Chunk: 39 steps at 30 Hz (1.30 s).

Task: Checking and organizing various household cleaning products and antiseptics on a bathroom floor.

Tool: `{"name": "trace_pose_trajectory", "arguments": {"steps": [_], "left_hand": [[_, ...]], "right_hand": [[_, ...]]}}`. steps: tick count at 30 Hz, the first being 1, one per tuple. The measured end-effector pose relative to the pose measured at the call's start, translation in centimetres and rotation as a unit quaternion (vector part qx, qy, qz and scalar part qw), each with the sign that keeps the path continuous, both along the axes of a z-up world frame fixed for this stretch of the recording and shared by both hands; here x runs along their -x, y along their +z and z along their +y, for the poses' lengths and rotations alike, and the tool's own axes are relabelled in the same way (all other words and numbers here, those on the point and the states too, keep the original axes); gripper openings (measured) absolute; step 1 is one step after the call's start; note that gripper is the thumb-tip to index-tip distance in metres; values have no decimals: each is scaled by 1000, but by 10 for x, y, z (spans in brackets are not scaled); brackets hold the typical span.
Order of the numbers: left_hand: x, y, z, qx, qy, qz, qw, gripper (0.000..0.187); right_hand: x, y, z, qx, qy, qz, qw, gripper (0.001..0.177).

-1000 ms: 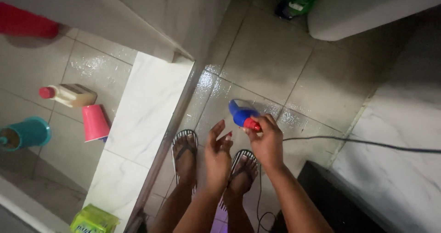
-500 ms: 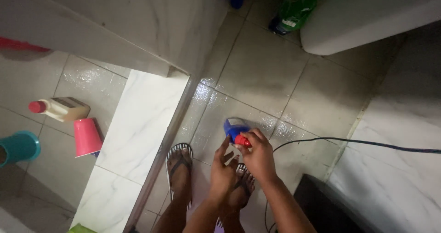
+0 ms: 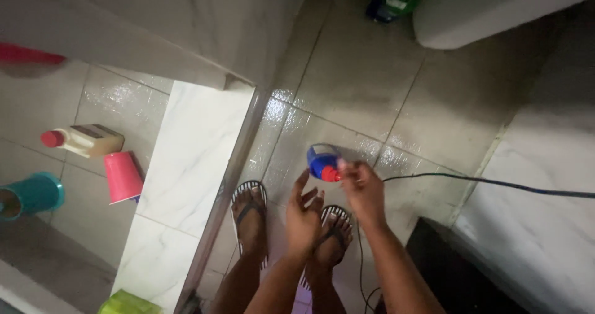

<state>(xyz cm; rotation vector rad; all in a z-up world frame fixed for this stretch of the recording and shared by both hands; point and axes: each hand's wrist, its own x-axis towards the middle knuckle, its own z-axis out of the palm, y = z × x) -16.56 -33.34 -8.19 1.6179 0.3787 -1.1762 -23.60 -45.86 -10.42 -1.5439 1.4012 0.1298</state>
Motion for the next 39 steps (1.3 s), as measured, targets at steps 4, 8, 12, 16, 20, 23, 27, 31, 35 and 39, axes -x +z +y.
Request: {"name": "trace_pose_trajectory", "arguments": {"steps": [4,8,12,16,20,23,27,31,35,39], "left_hand": [[2,-3,7,40,-1,-78,996,64],[-6,0,7,69,-16,-82,994,74],[-3,-8,6,120,-19,-58,991,84],[-4,-3,5,108,-53,-62,991,86],[-6,-12,4,114,-59,-80,988,86],[-9,1,5,130,-35,-64,989,84],[-7,15,0,134,-29,-76,988,78],[0,21,-8,150,-27,-81,985,76],[0,17,-14,170,-22,-79,982,76],[-14,20,-23,178,-7,-84,980,72]], "right_hand": [[29,-22,-5,67,-96,-75,990,27],[27,-10,-13,244,147,-24,958,58],[8,0,-13,206,308,-51,927,91],[6,-27,-10,195,308,-23,931,87],[14,-61,-9,225,274,-92,930,73],[21,-62,-4,227,261,-137,928,69],[14,-30,-3,207,196,-135,949,67],[4,4,5,151,91,-78,981,61],[-10,21,6,170,1,-44,984,51],[-24,15,5,189,-55,-21,980,50]]}}
